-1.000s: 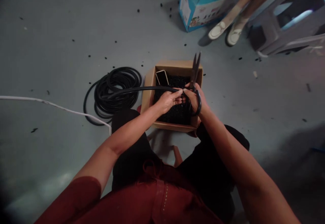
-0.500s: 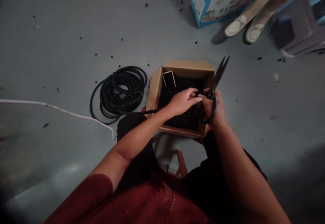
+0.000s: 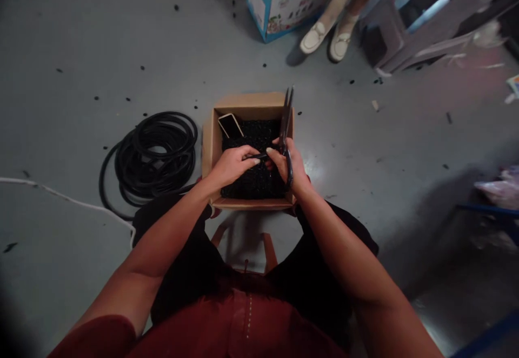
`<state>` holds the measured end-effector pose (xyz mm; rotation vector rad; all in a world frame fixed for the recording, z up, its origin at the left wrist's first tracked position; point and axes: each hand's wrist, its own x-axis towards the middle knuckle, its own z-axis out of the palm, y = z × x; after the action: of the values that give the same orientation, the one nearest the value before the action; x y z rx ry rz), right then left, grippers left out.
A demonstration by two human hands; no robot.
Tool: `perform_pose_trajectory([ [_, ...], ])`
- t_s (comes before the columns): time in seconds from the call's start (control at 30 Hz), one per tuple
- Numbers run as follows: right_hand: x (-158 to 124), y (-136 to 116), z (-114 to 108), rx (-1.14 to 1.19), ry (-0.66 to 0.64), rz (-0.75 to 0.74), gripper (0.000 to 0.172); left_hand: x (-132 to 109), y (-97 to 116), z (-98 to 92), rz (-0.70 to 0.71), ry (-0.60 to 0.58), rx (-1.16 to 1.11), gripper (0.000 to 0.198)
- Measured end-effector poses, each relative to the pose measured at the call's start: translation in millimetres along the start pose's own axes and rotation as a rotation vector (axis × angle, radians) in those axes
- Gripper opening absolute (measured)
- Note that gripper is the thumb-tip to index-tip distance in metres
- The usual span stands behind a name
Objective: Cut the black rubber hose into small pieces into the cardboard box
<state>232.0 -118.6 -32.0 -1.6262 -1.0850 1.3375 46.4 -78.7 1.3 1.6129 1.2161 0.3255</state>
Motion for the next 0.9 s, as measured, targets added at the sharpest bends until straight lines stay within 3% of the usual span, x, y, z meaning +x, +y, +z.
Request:
perform_pose_trajectory([
  [0.1,-8,-6,-6,0.02,-0.03,0.071,0.047,0,-6,-8.4,-0.069,0.057,-0.161,0.023],
  [0.23,-16,-5,-10,-0.159,-0.11,0.101,0.051,1,-14,-19.5,-0.108,0.128,-0.428,0.033],
  [0.37,-22,-5,-12,-0.23,-0.225,0.06,0.051,-1,-16,-24.6,-0.159,0.175,-0.572,0.039],
  [0.6,-30,-11,-8,-0.333,-0.35,0.054,0.053,-4,-22,-26.1,-0.251,0.207,-0.627,0.044],
  [0.9,-28,-15,6,-0.315,-0.43,-0.007,0.056,-7,-28,-20.8,-0.23,0.184,-0.6,0.042],
])
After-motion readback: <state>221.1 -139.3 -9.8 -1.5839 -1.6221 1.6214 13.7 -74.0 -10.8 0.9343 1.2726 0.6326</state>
